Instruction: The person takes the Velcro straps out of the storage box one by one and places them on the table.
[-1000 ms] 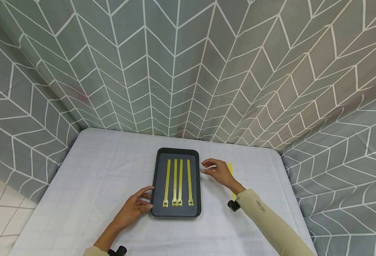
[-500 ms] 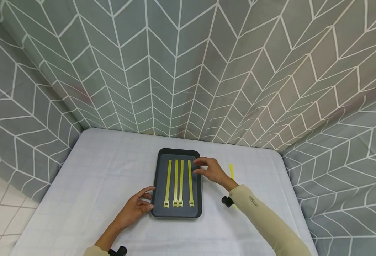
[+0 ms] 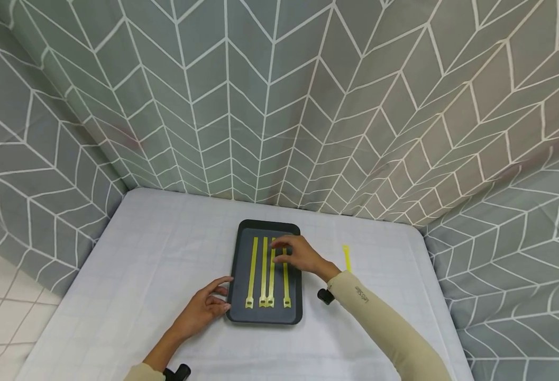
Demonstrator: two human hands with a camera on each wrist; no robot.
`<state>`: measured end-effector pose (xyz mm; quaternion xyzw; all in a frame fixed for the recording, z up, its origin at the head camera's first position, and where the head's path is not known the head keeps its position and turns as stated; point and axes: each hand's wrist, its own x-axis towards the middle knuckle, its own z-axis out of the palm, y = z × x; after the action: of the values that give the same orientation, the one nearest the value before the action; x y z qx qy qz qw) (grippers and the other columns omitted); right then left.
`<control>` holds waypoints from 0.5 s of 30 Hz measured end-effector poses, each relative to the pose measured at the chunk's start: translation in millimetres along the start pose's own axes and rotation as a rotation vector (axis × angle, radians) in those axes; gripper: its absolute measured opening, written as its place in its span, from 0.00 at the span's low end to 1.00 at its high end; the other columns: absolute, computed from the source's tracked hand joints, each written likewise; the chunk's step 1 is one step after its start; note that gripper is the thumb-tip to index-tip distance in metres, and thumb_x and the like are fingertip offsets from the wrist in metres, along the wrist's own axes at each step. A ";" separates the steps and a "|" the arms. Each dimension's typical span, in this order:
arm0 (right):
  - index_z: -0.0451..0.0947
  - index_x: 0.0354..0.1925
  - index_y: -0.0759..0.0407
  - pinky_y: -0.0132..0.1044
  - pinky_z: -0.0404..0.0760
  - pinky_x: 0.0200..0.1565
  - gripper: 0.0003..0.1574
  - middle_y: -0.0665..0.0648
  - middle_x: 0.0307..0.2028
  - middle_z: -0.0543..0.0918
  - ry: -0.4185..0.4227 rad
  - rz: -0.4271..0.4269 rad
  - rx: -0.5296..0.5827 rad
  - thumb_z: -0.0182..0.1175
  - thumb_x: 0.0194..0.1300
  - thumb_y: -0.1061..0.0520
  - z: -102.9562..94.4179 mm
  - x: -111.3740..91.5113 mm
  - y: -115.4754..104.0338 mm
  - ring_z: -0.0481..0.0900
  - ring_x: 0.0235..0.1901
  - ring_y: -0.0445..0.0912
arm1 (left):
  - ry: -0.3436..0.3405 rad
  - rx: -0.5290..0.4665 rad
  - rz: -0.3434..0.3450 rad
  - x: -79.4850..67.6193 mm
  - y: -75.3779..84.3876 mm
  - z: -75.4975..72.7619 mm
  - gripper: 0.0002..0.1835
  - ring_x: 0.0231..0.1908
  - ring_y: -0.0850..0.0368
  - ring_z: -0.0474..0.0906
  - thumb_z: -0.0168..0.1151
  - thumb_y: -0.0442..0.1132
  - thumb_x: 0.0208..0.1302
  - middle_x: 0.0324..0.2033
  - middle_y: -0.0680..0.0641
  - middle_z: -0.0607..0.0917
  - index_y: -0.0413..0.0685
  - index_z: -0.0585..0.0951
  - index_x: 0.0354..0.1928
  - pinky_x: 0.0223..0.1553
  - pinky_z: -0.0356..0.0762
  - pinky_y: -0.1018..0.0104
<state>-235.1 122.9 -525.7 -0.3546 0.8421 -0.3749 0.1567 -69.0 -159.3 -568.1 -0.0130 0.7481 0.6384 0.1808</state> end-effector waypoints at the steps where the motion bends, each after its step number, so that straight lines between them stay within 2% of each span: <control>1: 0.81 0.55 0.65 0.51 0.80 0.56 0.25 0.60 0.52 0.85 -0.006 -0.004 -0.007 0.72 0.60 0.60 0.8 1.0 -0.7 0.83 0.52 0.55 | -0.001 0.000 0.002 0.5 -0.1 -0.1 0.37 0.45 0.50 0.82 0.69 0.33 0.63 0.56 0.33 0.74 0.49 0.67 0.73 0.41 0.81 0.69; 4: 0.81 0.55 0.64 0.52 0.79 0.56 0.25 0.60 0.51 0.85 -0.048 -0.012 -0.016 0.72 0.59 0.60 4.0 4.1 -2.9 0.83 0.52 0.54 | -0.002 -0.001 0.011 1.1 -0.1 -0.5 0.37 0.45 0.50 0.82 0.69 0.33 0.63 0.55 0.33 0.74 0.49 0.67 0.73 0.41 0.81 0.69; 9: 0.82 0.55 0.61 0.48 0.72 0.65 0.25 0.56 0.51 0.85 -0.140 -0.065 -0.105 0.73 0.59 0.58 12.2 11.6 -5.6 0.81 0.55 0.51 | -0.013 -0.006 0.023 0.8 -0.7 -1.4 0.37 0.46 0.49 0.82 0.69 0.32 0.63 0.55 0.32 0.74 0.48 0.66 0.73 0.41 0.81 0.69; 12: 0.83 0.53 0.60 0.45 0.74 0.63 0.23 0.55 0.51 0.85 -0.173 -0.130 -0.142 0.73 0.59 0.57 17.4 16.1 -7.8 0.81 0.55 0.49 | -0.020 -0.009 0.031 0.9 -1.5 -1.6 0.36 0.46 0.49 0.82 0.68 0.32 0.64 0.55 0.32 0.74 0.47 0.66 0.73 0.41 0.81 0.70; 15: 0.84 0.51 0.60 0.44 0.78 0.58 0.20 0.55 0.49 0.85 -0.212 -0.164 -0.103 0.73 0.59 0.58 22.1 21.1 -10.1 0.82 0.52 0.50 | -0.027 -0.017 0.036 1.0 -2.1 -1.7 0.36 0.46 0.49 0.82 0.68 0.32 0.64 0.55 0.32 0.73 0.47 0.66 0.73 0.41 0.81 0.70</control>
<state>-233.3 91.5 -533.0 -0.4676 0.8070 -0.3032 0.1954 -69.9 -161.0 -570.1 0.0074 0.7404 0.6478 0.1792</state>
